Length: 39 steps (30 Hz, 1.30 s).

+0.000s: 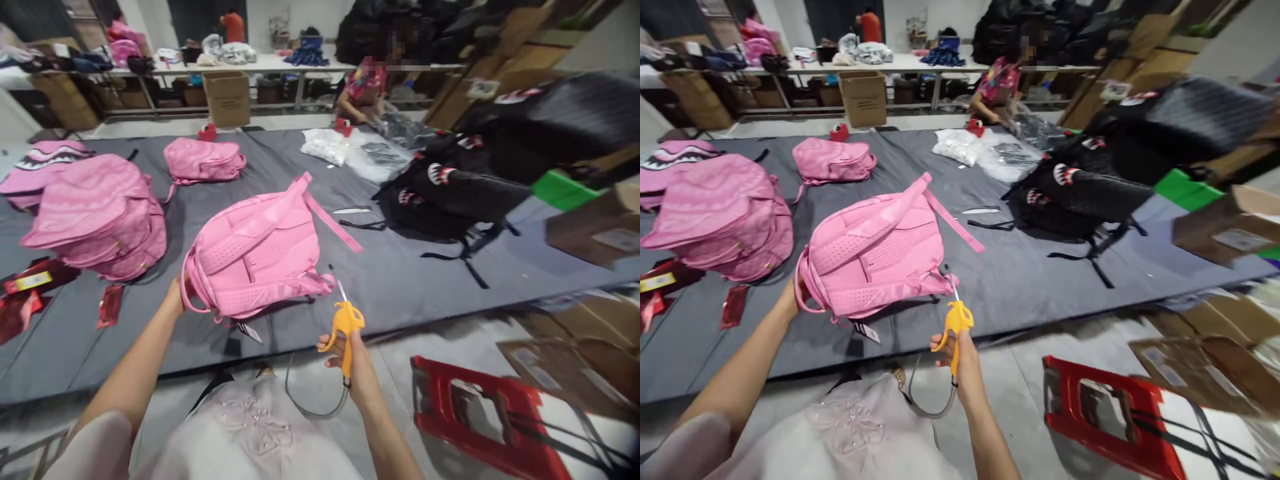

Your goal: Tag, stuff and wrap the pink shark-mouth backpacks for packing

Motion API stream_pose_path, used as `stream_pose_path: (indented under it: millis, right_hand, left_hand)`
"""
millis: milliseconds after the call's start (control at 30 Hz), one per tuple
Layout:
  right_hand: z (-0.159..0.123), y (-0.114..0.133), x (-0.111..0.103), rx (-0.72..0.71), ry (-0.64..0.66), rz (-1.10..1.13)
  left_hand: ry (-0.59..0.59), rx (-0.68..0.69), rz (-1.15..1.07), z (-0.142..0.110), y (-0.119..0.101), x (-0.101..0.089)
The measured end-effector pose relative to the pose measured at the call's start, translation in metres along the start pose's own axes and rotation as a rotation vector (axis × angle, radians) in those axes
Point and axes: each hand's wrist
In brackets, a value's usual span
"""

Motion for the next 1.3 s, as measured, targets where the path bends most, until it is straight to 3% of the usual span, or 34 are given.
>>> stream_pose_path:
  millis: [100, 167, 233, 300, 367, 433, 567, 667, 733, 833, 900, 967, 1067, 1200, 1233, 1300]
  right_hand:
    - [0.029, -0.009, 0.020, 0.126, 0.051, -0.328]
    - [0.042, -0.015, 0.034, 0.179, 0.064, -0.500]
    - [0.046, -0.015, 0.048, 0.167, 0.071, -0.610]
    - [0.043, -0.007, 0.062, 0.108, 0.062, -0.670]
    - [0.035, 0.006, 0.073, 0.058, 0.059, -0.695]
    - [0.027, 0.013, 0.079, 0.026, 0.068, -0.678]
    - [0.013, -0.003, 0.080, 0.005, -0.019, -0.641]
    - [0.012, -0.021, 0.086, 0.063, -0.079, -0.633]
    - [0.015, -0.022, 0.100, 0.072, -0.058, -0.635]
    - [0.018, -0.008, 0.133, -0.014, -0.007, -0.668]
    - [0.018, 0.008, 0.154, -0.048, 0.063, -0.705]
    - [0.021, 0.028, 0.170, -0.017, 0.211, -0.774]
    - [0.044, 0.061, 0.188, -0.029, 0.361, -0.996]
    - [0.091, 0.102, 0.221, -0.135, 0.097, -1.244]
    - [0.099, 0.110, 0.229, -0.114, 0.082, -1.327]
    - [0.109, 0.123, 0.244, -0.063, 0.203, -1.478]
  left_hand:
    - [-0.180, -0.082, 0.241, -0.012, 0.041, -0.061]
    - [-0.243, -0.033, 0.307, -0.017, 0.055, -0.078]
    - [-0.197, 0.100, 0.500, -0.010, 0.060, -0.079]
    - [-0.077, 0.217, 0.808, 0.005, 0.062, -0.070]
    - [-0.003, 0.264, 1.108, 0.020, 0.063, -0.059]
    - [-0.012, 0.283, 1.255, 0.032, 0.066, -0.052]
    - [-0.054, 0.462, 1.267, 0.046, 0.081, -0.060]
    - [-0.057, 0.510, 1.198, 0.056, 0.092, -0.071]
    - [-0.027, 0.528, 1.135, 0.064, 0.096, -0.075]
    - [0.121, 0.556, 0.880, 0.069, 0.099, -0.079]
    - [0.262, 0.454, 0.592, 0.062, 0.096, -0.083]
    - [0.328, 0.192, 0.279, 0.051, 0.090, -0.085]
    - [0.268, -0.218, -0.106, 0.044, 0.082, -0.087]
    - [0.275, -0.456, -0.280, 0.056, 0.070, -0.085]
    - [0.284, -0.493, -0.274, 0.060, 0.068, -0.084]
    - [0.270, -0.534, -0.264, 0.064, 0.067, -0.082]
Point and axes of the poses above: each hand's wrist, its own z-axis towards the middle knuckle, its own x-axis out of the palm, y = z × x, and after that the axes turned 10 degrees about x, right-handed
